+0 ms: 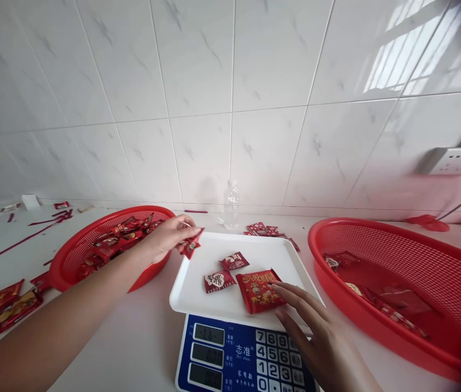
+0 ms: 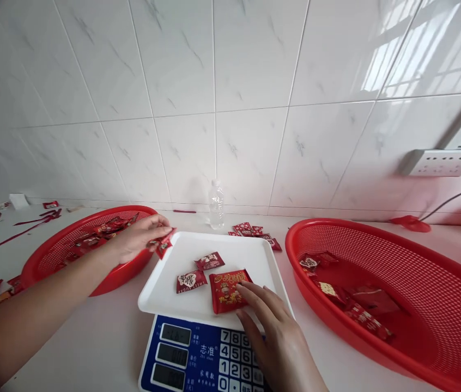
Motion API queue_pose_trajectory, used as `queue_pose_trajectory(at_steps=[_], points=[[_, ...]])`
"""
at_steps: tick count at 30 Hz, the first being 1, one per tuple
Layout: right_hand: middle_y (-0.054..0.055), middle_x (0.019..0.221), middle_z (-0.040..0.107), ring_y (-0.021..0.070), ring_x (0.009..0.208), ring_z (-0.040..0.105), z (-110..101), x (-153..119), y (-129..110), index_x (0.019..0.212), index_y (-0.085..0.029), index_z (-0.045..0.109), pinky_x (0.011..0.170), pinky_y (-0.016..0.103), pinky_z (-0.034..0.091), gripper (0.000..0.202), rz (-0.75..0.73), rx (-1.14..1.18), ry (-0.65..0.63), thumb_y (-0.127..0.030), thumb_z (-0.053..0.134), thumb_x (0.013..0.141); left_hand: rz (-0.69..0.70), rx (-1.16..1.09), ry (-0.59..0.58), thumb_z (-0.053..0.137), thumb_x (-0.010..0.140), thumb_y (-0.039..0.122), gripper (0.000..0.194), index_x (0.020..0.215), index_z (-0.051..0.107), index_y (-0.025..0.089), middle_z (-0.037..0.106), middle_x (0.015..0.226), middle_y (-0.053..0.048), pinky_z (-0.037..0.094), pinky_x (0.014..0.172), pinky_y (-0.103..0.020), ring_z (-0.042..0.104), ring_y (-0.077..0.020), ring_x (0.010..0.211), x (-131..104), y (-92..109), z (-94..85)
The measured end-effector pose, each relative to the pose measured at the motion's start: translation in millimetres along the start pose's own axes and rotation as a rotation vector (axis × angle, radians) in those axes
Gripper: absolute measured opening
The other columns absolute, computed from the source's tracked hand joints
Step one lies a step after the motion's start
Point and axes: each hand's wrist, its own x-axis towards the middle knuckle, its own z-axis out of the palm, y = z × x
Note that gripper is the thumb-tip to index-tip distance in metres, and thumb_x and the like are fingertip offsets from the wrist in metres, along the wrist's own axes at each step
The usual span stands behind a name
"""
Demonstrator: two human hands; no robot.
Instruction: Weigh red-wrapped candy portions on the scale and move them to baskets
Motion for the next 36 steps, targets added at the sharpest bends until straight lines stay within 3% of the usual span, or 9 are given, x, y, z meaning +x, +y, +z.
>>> queue_pose_trajectory(at_steps=[3, 7, 11, 15, 18, 23, 31, 33, 36], points=[[0.007, 0.111, 0.069, 0.0211, 0.097, 0.068, 0, 3, 0, 0.115, -0.024, 0.062, 0.086, 0.038, 0.057, 0.027, -0.052, -0.043, 0.013, -0.032, 0.046, 0.095, 0.02, -0.024, -0.215, 0.066, 0.075, 0.039, 0.027, 0.087, 0.052, 0.019, 0.061, 0.073, 0.0, 0.039, 0.049, -0.022, 0.053, -0.0101, 0.059, -3, 4, 40.5], [0.008, 0.11, 0.07, 0.0242, 0.1, 0.067, -1, 5, 1, 0.113, -0.023, 0.064, 0.088, 0.048, 0.055, 0.025, -0.189, -0.112, -0.034, -0.027, 0.047, 0.094, 0.133, 0.183, -0.327, 0.06, 0.081, 0.027, 0.019, 0.098, 0.055, 0.02, 0.063, 0.097, -0.005, 0.049, 0.077, -0.032, 0.061, -0.0161, 0.086, -7, 3, 70.0], [0.007, 0.115, 0.068, 0.0269, 0.108, 0.064, 1, 3, 2, 0.117, -0.023, 0.062, 0.091, 0.055, 0.051, 0.027, -0.225, -0.156, -0.141, -0.027, 0.049, 0.093, 0.26, 0.378, -0.314, 0.053, 0.084, 0.023, 0.017, 0.101, 0.058, 0.023, 0.064, 0.108, -0.005, 0.048, 0.088, -0.036, 0.059, -0.0199, 0.103, -10, -5, 74.4], [0.008, 0.113, 0.069, 0.026, 0.104, 0.065, 1, 1, 3, 0.115, -0.022, 0.062, 0.091, 0.053, 0.051, 0.026, -0.184, -0.162, -0.168, -0.027, 0.049, 0.093, 0.36, 0.544, -0.202, 0.057, 0.083, 0.024, 0.038, 0.121, 0.053, 0.025, 0.055, 0.132, -0.007, 0.04, 0.104, -0.042, 0.048, -0.0243, 0.124, -13, -14, 70.9], [0.008, 0.107, 0.071, 0.0253, 0.099, 0.067, -1, 2, 4, 0.111, -0.021, 0.063, 0.089, 0.052, 0.053, 0.024, -0.149, -0.157, -0.132, -0.025, 0.047, 0.093, 0.479, 0.64, -0.281, 0.057, 0.086, 0.027, 0.045, 0.13, 0.049, 0.028, 0.047, 0.141, -0.007, 0.031, 0.112, -0.046, 0.037, -0.0248, 0.134, -14, -19, 72.0], [0.009, 0.102, 0.072, 0.0238, 0.095, 0.068, -4, 6, 4, 0.109, -0.019, 0.063, 0.084, 0.045, 0.056, 0.023, -0.12, -0.121, -0.092, -0.024, 0.047, 0.093, 0.511, 0.755, -0.379, 0.058, 0.086, 0.023, 0.048, 0.133, 0.049, 0.027, 0.046, 0.143, -0.007, 0.032, 0.11, -0.05, 0.03, -0.0281, 0.138, -6, -24, 84.2], [0.009, 0.102, 0.072, 0.0247, 0.095, 0.068, -3, 7, 3, 0.111, -0.021, 0.061, 0.085, 0.045, 0.055, 0.023, -0.106, -0.079, -0.04, -0.024, 0.048, 0.093, 0.749, 0.833, -0.23, 0.048, 0.091, 0.014, 0.025, 0.101, 0.068, 0.026, 0.064, 0.119, -0.006, 0.042, 0.104, -0.048, 0.045, -0.0265, 0.128, 1, -16, 95.8], [0.009, 0.102, 0.072, 0.0249, 0.095, 0.068, -4, 5, 0, 0.114, -0.022, 0.058, 0.083, 0.044, 0.056, 0.024, -0.054, -0.031, 0.019, -0.028, 0.049, 0.093, 0.868, 0.826, -0.135, 0.048, 0.091, 0.015, 0.025, 0.104, 0.067, 0.026, 0.063, 0.12, -0.007, 0.047, 0.099, -0.048, 0.046, -0.0263, 0.127, -6, -12, 96.5], [0.008, 0.101, 0.071, 0.0231, 0.092, 0.068, -6, 0, -6, 0.125, -0.025, 0.048, 0.065, 0.032, 0.058, 0.034, 0.138, 0.201, 0.082, -0.038, 0.05, 0.093, 1.123, 0.842, 0.089, 0.046, 0.092, 0.013, 0.027, 0.109, 0.063, 0.025, 0.062, 0.119, -0.008, 0.049, 0.097, -0.046, 0.048, -0.0242, 0.124, -24, -5, 100.2]])
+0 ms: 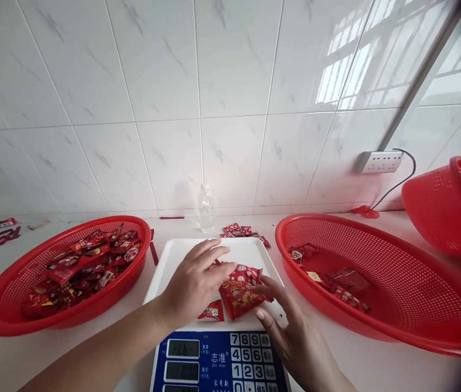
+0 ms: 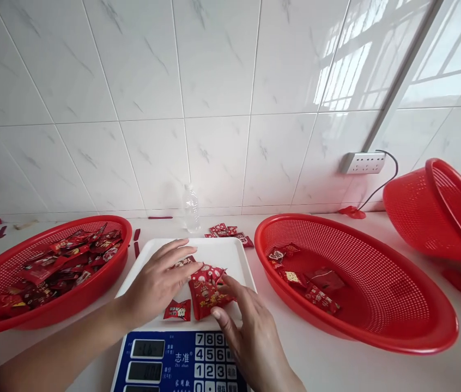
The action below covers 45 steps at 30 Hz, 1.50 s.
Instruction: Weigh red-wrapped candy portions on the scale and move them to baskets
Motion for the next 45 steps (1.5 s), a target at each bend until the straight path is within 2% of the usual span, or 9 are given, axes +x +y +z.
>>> queue_pose_trajectory(at_steps=[5, 10, 13, 17, 21, 27, 33, 37, 45], points=[[0.004, 0.09, 0.068, 0.0192, 0.081, 0.065, -2, -7, -7, 0.12, -0.03, 0.044, 0.068, 0.03, 0.053, 0.043, 0.234, 0.564, 0.032, -0.059, 0.048, 0.089, 0.182, 0.171, 0.255, 0.048, 0.091, 0.009, 0.026, 0.111, 0.063, 0.016, 0.062, 0.115, -0.009, 0.046, 0.101, -0.045, 0.049, -0.0231, 0.119, -3, 26, -5.5], [-0.003, 0.071, 0.061, 0.0117, 0.062, 0.055, 1, 2, -18, 0.1, -0.028, 0.048, 0.056, 0.022, 0.044, 0.039, 0.496, 0.886, 0.089, -0.059, 0.061, 0.081, 0.246, 0.17, 0.266, 0.046, 0.091, 0.007, 0.029, 0.111, 0.064, 0.017, 0.06, 0.117, -0.008, 0.047, 0.101, -0.044, 0.049, -0.0224, 0.118, -7, 32, 4.8], [-0.005, 0.067, 0.06, 0.0096, 0.057, 0.053, 4, 6, -20, 0.099, -0.027, 0.05, 0.053, 0.02, 0.041, 0.037, 0.602, 0.912, 0.163, -0.05, 0.07, 0.078, 0.108, -0.011, 0.224, 0.045, 0.088, 0.005, 0.034, 0.112, 0.063, 0.02, 0.058, 0.118, -0.01, 0.053, 0.093, -0.043, 0.053, -0.0226, 0.113, -6, 33, 7.4], [-0.001, 0.074, 0.065, 0.0116, 0.061, 0.058, 10, 5, -10, 0.1, -0.026, 0.053, 0.057, 0.023, 0.046, 0.033, 0.533, 0.856, 0.242, -0.043, 0.072, 0.078, -0.286, -0.593, -0.011, 0.044, 0.087, 0.005, 0.04, 0.12, 0.057, 0.026, 0.061, 0.114, -0.008, 0.057, 0.086, -0.037, 0.062, -0.0182, 0.1, 0, 34, -3.1], [0.0, 0.078, 0.067, 0.0129, 0.064, 0.06, 11, 8, -10, 0.101, -0.026, 0.055, 0.059, 0.024, 0.049, 0.029, 0.451, 0.832, 0.204, -0.039, 0.07, 0.08, -0.494, -1.015, -0.162, 0.054, 0.088, 0.022, 0.038, 0.126, 0.052, 0.024, 0.066, 0.107, -0.008, 0.058, 0.08, -0.033, 0.066, -0.0178, 0.089, 3, 38, -16.3], [0.001, 0.084, 0.065, 0.0119, 0.071, 0.06, 2, 28, -42, 0.106, -0.027, 0.058, 0.066, 0.024, 0.05, 0.036, 0.483, 0.891, -0.026, -0.044, 0.072, 0.078, -0.571, -0.991, 0.045, 0.047, 0.093, 0.033, 0.029, 0.118, 0.058, 0.022, 0.07, 0.097, -0.008, 0.057, 0.077, -0.029, 0.067, -0.0174, 0.087, -6, 40, -20.4], [0.001, 0.068, 0.056, 0.0098, 0.063, 0.05, -1, 49, -66, 0.074, -0.018, 0.063, 0.061, 0.022, 0.044, 0.035, 0.383, 0.806, -0.284, -0.05, 0.058, 0.087, -0.658, -1.051, 0.253, 0.054, 0.09, 0.035, 0.033, 0.122, 0.055, 0.026, 0.069, 0.105, -0.007, 0.057, 0.075, -0.027, 0.068, -0.0166, 0.084, -21, 40, -33.8], [0.0, 0.071, 0.057, 0.0106, 0.066, 0.051, -3, 57, -80, 0.075, -0.019, 0.062, 0.062, 0.022, 0.042, 0.03, 0.342, 0.706, -0.367, -0.045, 0.056, 0.089, -0.789, -1.215, 0.251, 0.063, 0.084, 0.042, 0.048, 0.127, 0.051, 0.024, 0.069, 0.104, -0.009, 0.056, 0.064, -0.024, 0.068, -0.0183, 0.08, -24, 37, -47.5], [0.002, 0.074, 0.058, 0.014, 0.069, 0.052, -7, 75, -94, 0.077, -0.019, 0.062, 0.064, 0.026, 0.045, 0.035, 0.253, 0.575, -0.51, -0.05, 0.053, 0.089, -0.85, -1.499, 0.32, 0.065, 0.083, 0.041, 0.043, 0.121, 0.052, 0.025, 0.072, 0.101, -0.005, 0.055, 0.078, -0.026, 0.069, -0.0184, 0.088, -18, 28, -61.0]])
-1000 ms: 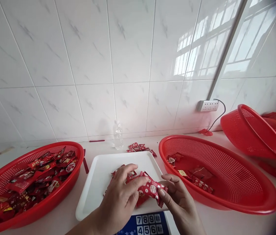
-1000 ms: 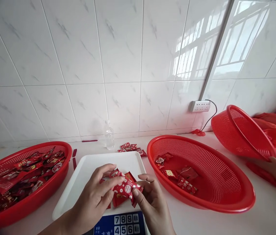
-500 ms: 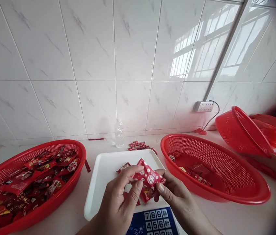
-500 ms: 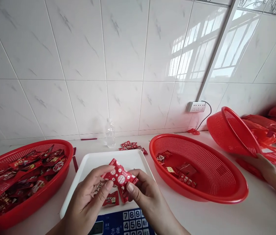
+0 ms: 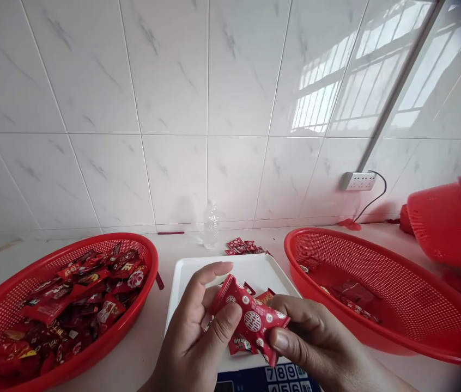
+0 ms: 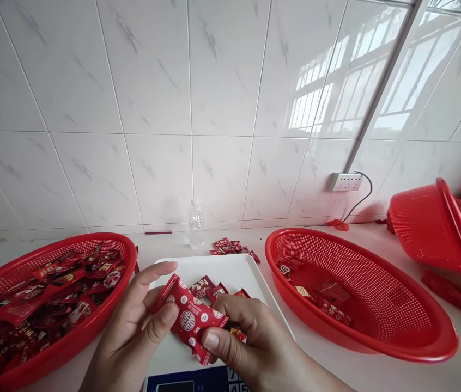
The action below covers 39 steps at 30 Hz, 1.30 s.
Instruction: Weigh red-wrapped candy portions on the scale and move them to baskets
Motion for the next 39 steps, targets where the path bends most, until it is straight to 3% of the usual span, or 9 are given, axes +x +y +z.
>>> queue_pose_trajectory(at_steps=[7, 11, 15, 17, 19, 21, 27, 34, 39], points=[[0.001, 0.071, 0.058, 0.0138, 0.065, 0.051, 1, 8, 1, 0.079, -0.02, 0.062, 0.061, 0.026, 0.044, 0.032, 0.038, 0.077, 0.009, -0.05, 0.055, 0.088, -0.003, 0.232, -0.046, 0.071, 0.075, 0.047, 0.069, 0.136, 0.042, 0.031, 0.069, 0.104, -0.006, 0.054, 0.084, -0.033, 0.067, -0.0205, 0.088, 3, 1, -7.3], [0.0, 0.066, 0.054, 0.0129, 0.061, 0.049, -5, 11, 6, 0.073, -0.02, 0.059, 0.056, 0.025, 0.041, 0.038, 0.052, -0.013, 0.035, -0.053, 0.051, 0.089, 0.062, 0.43, -0.029, 0.062, 0.083, 0.045, 0.06, 0.138, 0.04, 0.031, 0.067, 0.108, -0.008, 0.054, 0.088, -0.038, 0.066, -0.0229, 0.096, 9, -4, -10.9], [0.002, 0.068, 0.059, 0.0149, 0.064, 0.053, -39, 32, 27, 0.072, -0.02, 0.056, 0.056, 0.025, 0.041, 0.045, 0.067, -0.358, 0.226, -0.058, 0.042, 0.09, 0.319, 0.585, 0.036, 0.054, 0.091, 0.037, 0.056, 0.141, 0.03, 0.032, 0.06, 0.12, -0.009, 0.051, 0.092, -0.039, 0.06, -0.0226, 0.109, 17, -4, -19.3], [0.002, 0.072, 0.063, 0.0158, 0.069, 0.057, -65, 50, 43, 0.076, -0.02, 0.058, 0.06, 0.026, 0.042, 0.04, 0.225, -0.758, 0.374, -0.05, 0.037, 0.094, 0.425, 0.623, 0.091, 0.053, 0.091, 0.034, 0.056, 0.141, 0.028, 0.033, 0.058, 0.123, -0.009, 0.049, 0.094, -0.039, 0.056, -0.0223, 0.115, 18, -2, -23.9], [0.003, 0.065, 0.061, 0.0182, 0.066, 0.058, -90, 68, 61, 0.075, -0.018, 0.059, 0.059, 0.028, 0.041, 0.034, 0.336, -0.882, 0.42, -0.041, 0.042, 0.094, 0.47, 0.637, 0.123, 0.053, 0.092, 0.032, 0.055, 0.14, 0.028, 0.034, 0.057, 0.123, -0.008, 0.049, 0.094, -0.038, 0.056, -0.0218, 0.116, 17, 2, -27.0], [0.003, 0.065, 0.061, 0.0185, 0.066, 0.06, -109, 84, 78, 0.077, -0.016, 0.061, 0.061, 0.03, 0.044, 0.032, 0.426, -0.937, 0.383, -0.037, 0.045, 0.094, 0.481, 0.646, 0.127, 0.054, 0.091, 0.032, 0.055, 0.14, 0.029, 0.035, 0.058, 0.122, -0.007, 0.049, 0.093, -0.037, 0.056, -0.0212, 0.115, 15, 5, -28.3], [0.006, 0.115, 0.06, 0.0186, 0.094, 0.061, -127, 111, 110, 0.114, -0.018, 0.058, 0.081, 0.038, 0.053, 0.029, 0.56, -1.003, 0.213, -0.036, 0.055, 0.093, 0.439, 0.586, 0.163, 0.056, 0.089, 0.038, 0.055, 0.139, 0.032, 0.032, 0.059, 0.121, -0.008, 0.047, 0.094, -0.039, 0.056, -0.0228, 0.115, 8, 6, -22.3], [0.008, 0.122, 0.057, 0.0202, 0.101, 0.059, -122, 135, 124, 0.119, -0.019, 0.056, 0.086, 0.041, 0.051, 0.03, 0.51, -1.023, 0.024, -0.034, 0.055, 0.093, 0.496, 0.531, 0.224, 0.055, 0.09, 0.04, 0.051, 0.136, 0.037, 0.03, 0.062, 0.117, -0.008, 0.048, 0.092, -0.039, 0.059, -0.023, 0.11, 2, 15, -15.2], [0.008, 0.122, 0.057, 0.0205, 0.101, 0.059, -120, 156, 141, 0.119, -0.019, 0.056, 0.085, 0.041, 0.051, 0.03, 0.566, -0.993, -0.133, -0.034, 0.055, 0.093, 0.514, 0.483, 0.285, 0.058, 0.087, 0.046, 0.053, 0.134, 0.039, 0.032, 0.065, 0.112, -0.006, 0.051, 0.089, -0.039, 0.062, -0.0227, 0.105, -1, 20, -17.6]])
